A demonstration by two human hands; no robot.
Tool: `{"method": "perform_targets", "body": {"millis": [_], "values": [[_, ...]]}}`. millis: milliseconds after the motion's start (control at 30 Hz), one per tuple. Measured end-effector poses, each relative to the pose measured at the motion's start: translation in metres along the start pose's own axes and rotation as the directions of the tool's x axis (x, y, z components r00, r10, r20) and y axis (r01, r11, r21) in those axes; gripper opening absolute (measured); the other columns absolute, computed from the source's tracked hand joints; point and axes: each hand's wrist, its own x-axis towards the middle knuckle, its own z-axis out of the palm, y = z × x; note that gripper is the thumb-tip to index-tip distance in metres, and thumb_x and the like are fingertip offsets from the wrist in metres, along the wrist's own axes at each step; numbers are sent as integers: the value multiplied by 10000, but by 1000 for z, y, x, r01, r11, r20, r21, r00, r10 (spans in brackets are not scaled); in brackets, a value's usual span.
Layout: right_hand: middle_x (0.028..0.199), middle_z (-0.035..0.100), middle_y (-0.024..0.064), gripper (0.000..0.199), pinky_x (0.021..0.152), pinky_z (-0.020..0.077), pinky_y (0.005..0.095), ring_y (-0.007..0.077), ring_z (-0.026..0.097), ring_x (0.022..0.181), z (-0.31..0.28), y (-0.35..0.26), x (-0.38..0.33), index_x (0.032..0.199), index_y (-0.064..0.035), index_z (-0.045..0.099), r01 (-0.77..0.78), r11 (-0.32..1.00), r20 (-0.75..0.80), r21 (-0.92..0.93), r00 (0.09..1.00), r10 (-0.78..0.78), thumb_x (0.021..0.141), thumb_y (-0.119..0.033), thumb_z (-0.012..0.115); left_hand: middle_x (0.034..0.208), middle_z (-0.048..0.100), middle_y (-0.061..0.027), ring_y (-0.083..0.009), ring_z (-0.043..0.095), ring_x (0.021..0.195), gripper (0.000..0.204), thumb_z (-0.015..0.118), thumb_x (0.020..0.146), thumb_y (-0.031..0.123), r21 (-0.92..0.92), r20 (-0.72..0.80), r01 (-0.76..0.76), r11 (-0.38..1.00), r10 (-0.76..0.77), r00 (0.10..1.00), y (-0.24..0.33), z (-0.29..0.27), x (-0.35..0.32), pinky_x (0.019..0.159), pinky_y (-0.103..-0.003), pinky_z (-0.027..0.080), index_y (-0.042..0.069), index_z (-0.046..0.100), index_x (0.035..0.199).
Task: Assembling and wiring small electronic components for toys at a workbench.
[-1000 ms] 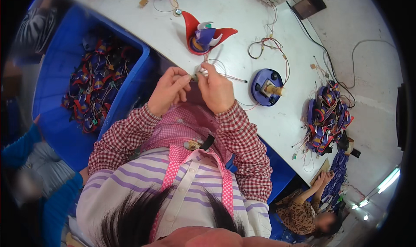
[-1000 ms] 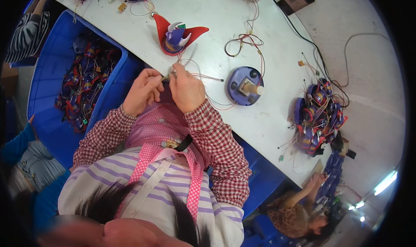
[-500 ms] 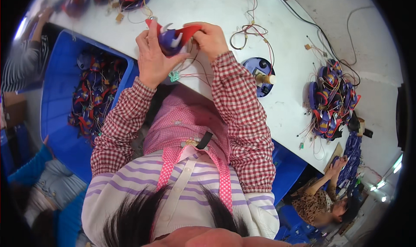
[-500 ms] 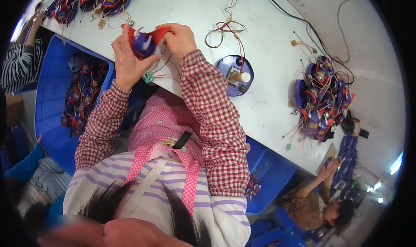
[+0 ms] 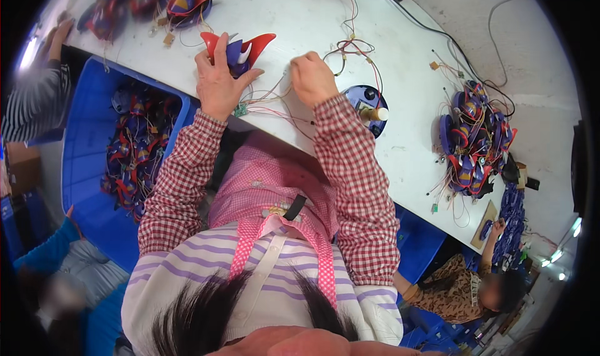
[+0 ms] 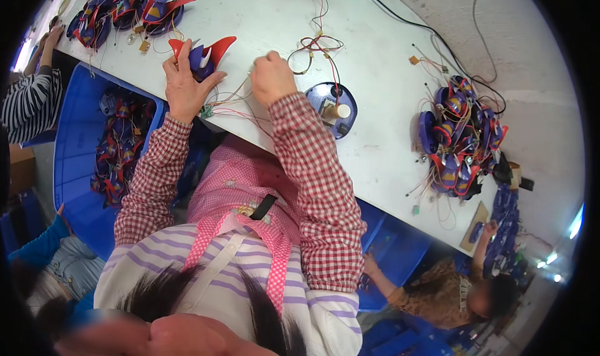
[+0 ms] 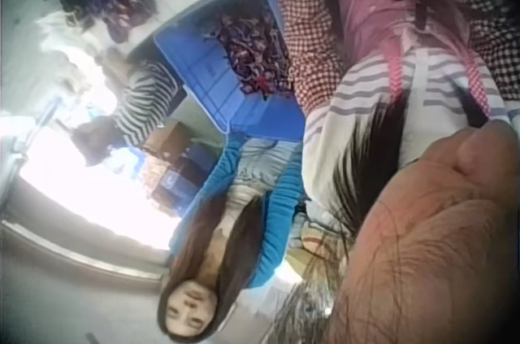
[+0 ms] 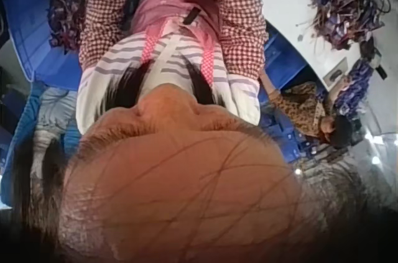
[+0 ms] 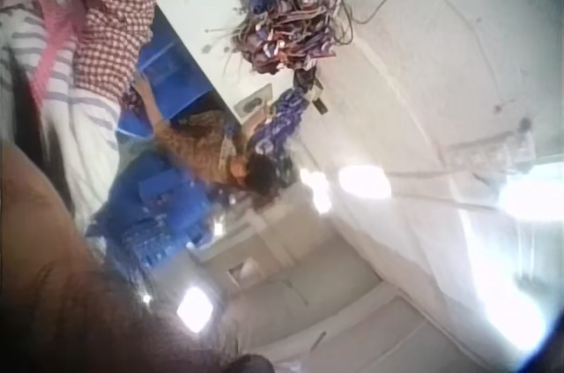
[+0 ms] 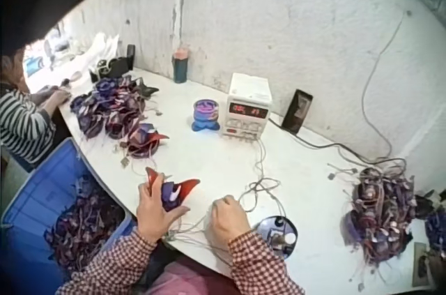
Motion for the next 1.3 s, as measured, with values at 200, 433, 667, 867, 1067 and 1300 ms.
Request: {"method": "perform_targets", "body": {"millis": [200, 433, 667, 867, 1067, 1300], "values": [[1015, 588, 125, 221, 802, 489, 351, 308, 592, 866, 7, 18, -31, 1011, -32, 631, 261, 963, -212, 61, 947, -243, 807, -61, 553, 1122, 384, -152, -270, 485, 913, 756, 762, 733, 403, -40, -231, -125, 991, 112, 967, -8, 3, -9, 789, -332, 479, 113, 398, 1328], [925, 612, 110, 202, 694, 504, 301, 279, 603, 751, -11, 12, -54, 980, -6, 619, 175, 970, -284, 170, 951, -122, 784, -5, 573, 969, 481, -96, -177, 490, 786, 369, 722, 787, 190, -352, -384, -203, 914, 56, 922, -10, -25, -39, 658, -257, 446, 46, 557, 1085], [861, 595, 98, 205, 542, 460, 243, 201, 572, 663, -9, -26, -94, 948, 2, 621, 308, 808, -502, 503, 865, -17, 752, 57, 615, 712, 527, 2, -96, 434, 600, 132, 585, 883, 125, -713, 243, 21, 701, 219, 945, 29, -50, -69, 561, -188, 377, -5, 597, 860], [876, 593, 88, 244, 561, 459, 251, 188, 568, 671, 19, -61, -105, 954, -3, 623, 556, 826, -727, 94, 605, -325, 726, 81, 649, 692, 517, 19, -57, 417, 567, 205, 495, 947, 179, -840, 527, 502, 208, 88, 845, 27, -36, -58, 536, -165, 354, 41, 590, 830], [915, 595, 86, 208, 579, 466, 221, 141, 568, 662, -9, -46, -115, 1033, 27, 616, 280, 759, -364, 588, 929, -61, 826, 25, 603, 615, 483, 4, -46, 409, 559, 180, 526, 929, 168, -800, 564, 528, 285, 59, 823, 10, -43, -54, 518, -169, 336, 49, 582, 806], [868, 600, 93, 202, 562, 451, 221, 151, 571, 691, -10, -53, -101, 1028, 15, 619, 51, 520, -40, 853, 999, -32, 827, 12, 600, 610, 504, 2, -61, 423, 548, 201, 544, 915, 153, -808, 512, 412, 422, 157, 844, 1, -38, -52, 514, -184, 359, 35, 572, 755]]}}
